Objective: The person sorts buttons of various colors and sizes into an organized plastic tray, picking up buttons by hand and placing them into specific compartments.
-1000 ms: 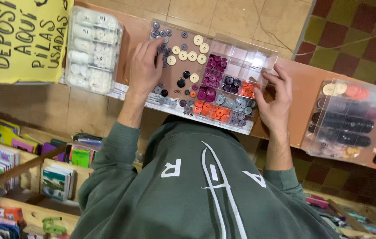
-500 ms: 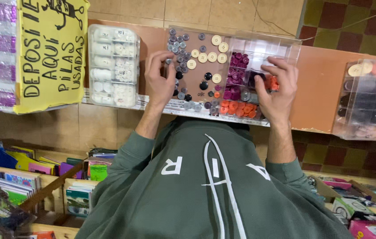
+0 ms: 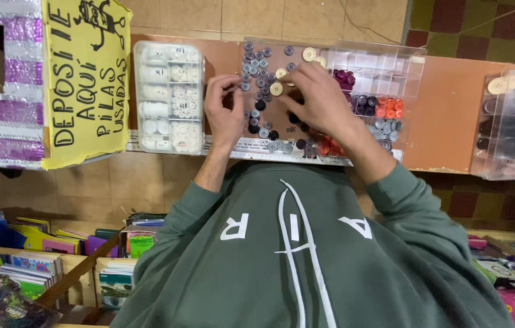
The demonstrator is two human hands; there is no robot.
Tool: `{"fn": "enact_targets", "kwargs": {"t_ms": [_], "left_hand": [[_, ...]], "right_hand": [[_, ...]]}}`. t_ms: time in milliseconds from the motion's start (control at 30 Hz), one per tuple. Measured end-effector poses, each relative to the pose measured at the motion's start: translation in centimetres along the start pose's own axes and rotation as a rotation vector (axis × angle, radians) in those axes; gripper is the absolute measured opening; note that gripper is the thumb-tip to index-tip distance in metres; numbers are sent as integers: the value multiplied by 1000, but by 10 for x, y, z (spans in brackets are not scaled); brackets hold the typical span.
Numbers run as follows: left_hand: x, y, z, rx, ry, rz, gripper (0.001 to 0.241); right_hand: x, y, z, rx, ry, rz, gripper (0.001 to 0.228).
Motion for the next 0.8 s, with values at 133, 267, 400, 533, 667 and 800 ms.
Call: {"fn": "enact_targets", "kwargs": {"t_ms": [133,267,400,533,667,800], "left_hand": [[3,-4,1,34,-25,-3,21],[5,-6,2,40,-23,9,22],[1,1,1,-38,-105,76,16],[8,2,4,-52,-85,63,15],[0,4,3,-41,-81,62,15],[-7,0,1,16,-27,25,20]], "right_hand": [[2,21,24,-112,48,-194,48],[8,36,32,-134,83,-252,56],[18,47,33,-293,208,-282,52],[26,53,33,-290,225,-202,39],[39,66,28,-324,211,-169,33],[47,70,27,-249,104,-115,25]]}}
Point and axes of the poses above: each hand's wrist, its own z-axis towards the middle knuckle, its own y-axis out of the palm, x = y × z, the point moved 9 cm from there along z, towards the middle knuckle, and after that the axes turned 1 degree about -y, right-handed, at the moved point
